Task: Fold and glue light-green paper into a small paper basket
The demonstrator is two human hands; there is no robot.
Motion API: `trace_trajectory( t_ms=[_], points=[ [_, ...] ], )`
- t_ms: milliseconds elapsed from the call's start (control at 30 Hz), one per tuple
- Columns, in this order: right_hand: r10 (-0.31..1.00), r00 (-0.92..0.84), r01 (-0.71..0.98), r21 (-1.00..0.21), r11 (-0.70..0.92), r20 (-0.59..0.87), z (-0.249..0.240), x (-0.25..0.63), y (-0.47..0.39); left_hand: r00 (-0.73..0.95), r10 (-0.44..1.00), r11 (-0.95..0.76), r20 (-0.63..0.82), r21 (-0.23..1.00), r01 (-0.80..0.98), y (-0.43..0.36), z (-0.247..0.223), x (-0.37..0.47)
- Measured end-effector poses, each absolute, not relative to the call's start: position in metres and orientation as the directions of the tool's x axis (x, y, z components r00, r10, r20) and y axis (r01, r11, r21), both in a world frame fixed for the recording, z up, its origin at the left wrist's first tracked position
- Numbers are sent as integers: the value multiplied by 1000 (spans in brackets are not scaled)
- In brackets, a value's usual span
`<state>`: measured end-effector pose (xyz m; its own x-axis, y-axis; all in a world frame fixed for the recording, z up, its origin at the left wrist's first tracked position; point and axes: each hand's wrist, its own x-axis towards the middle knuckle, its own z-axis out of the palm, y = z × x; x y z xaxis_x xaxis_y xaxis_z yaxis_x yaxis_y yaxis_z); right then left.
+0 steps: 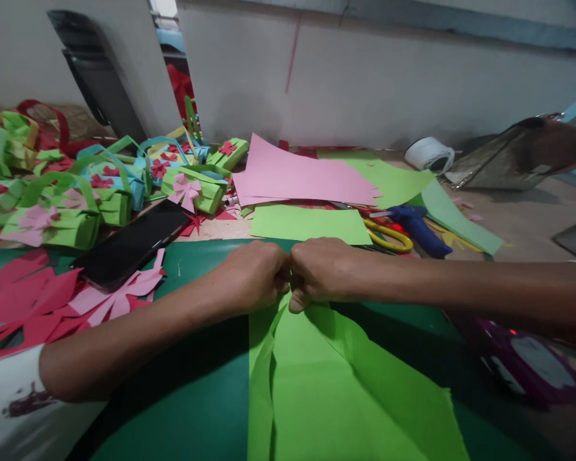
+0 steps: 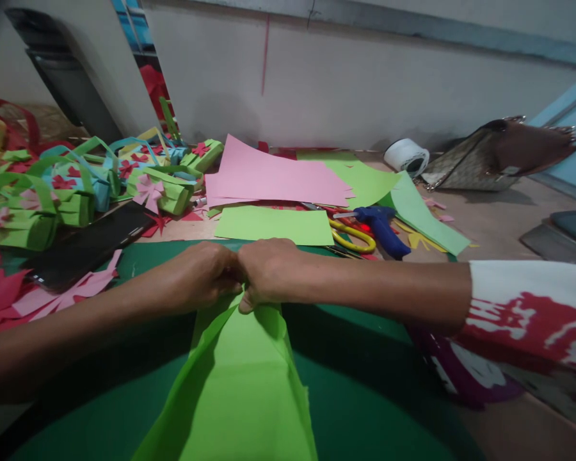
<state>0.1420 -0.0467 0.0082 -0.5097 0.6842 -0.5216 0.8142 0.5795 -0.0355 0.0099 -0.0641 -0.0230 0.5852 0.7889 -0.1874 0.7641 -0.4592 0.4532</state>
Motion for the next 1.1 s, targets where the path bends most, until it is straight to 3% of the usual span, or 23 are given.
trace_trajectory(
  t_ms=[300,600,867,1100],
  points=[
    [672,-549,787,-36,616,-498,3,143,-47,672,726,-527,-144,511,679,-64,-23,3],
    [664,-570,775,-49,630,-484,9,151,-58,627,773,-500,-93,519,693,-76,-28,-10],
    [717,-541,815,-65,575,-439,10,156,-64,630,764,-466,-138,557,687,-81,-24,-14],
    [731,-542,822,-82,563,-414,11,156,-68,637,749,-478,-182,517,710,-89,-14,-11]
  ],
)
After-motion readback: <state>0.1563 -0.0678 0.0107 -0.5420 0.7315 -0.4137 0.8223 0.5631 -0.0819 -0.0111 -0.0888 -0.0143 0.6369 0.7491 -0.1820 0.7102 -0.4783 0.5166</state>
